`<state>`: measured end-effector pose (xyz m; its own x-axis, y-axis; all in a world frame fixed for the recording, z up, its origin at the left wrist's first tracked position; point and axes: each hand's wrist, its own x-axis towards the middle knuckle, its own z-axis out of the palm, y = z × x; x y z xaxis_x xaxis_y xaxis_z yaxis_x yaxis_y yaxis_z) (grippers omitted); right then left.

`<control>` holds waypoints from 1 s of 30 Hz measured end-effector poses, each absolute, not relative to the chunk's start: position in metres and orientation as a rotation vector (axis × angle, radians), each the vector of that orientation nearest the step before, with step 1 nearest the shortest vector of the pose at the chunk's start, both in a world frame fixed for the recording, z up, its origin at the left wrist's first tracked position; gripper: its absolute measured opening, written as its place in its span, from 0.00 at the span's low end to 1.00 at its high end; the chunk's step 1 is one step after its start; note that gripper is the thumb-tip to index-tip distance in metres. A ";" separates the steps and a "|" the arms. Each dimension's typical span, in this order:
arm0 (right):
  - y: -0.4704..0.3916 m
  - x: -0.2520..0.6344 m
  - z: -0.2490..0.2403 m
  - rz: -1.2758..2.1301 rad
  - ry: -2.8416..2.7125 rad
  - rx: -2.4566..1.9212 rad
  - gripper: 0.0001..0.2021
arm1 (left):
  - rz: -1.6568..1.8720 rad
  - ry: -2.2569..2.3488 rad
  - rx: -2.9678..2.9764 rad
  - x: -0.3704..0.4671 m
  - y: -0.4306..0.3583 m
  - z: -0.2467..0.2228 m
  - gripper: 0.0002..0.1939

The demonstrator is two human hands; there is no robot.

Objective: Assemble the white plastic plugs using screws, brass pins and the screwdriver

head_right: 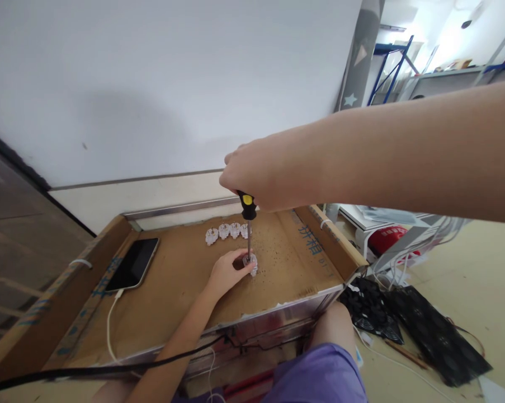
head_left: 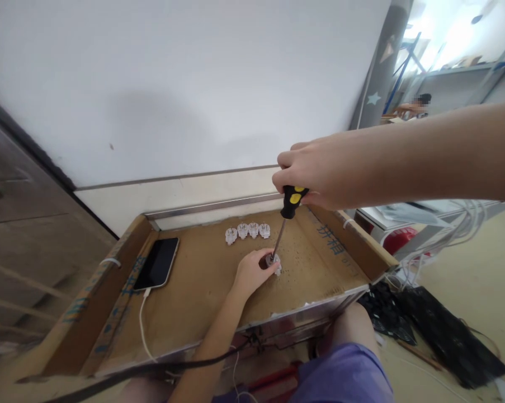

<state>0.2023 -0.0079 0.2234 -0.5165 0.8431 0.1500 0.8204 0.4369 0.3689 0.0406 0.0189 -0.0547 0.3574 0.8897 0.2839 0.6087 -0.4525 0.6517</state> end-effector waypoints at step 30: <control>-0.032 0.233 0.213 0.972 2.152 1.294 0.16 | 1.310 1.370 1.897 0.034 0.033 -0.062 0.12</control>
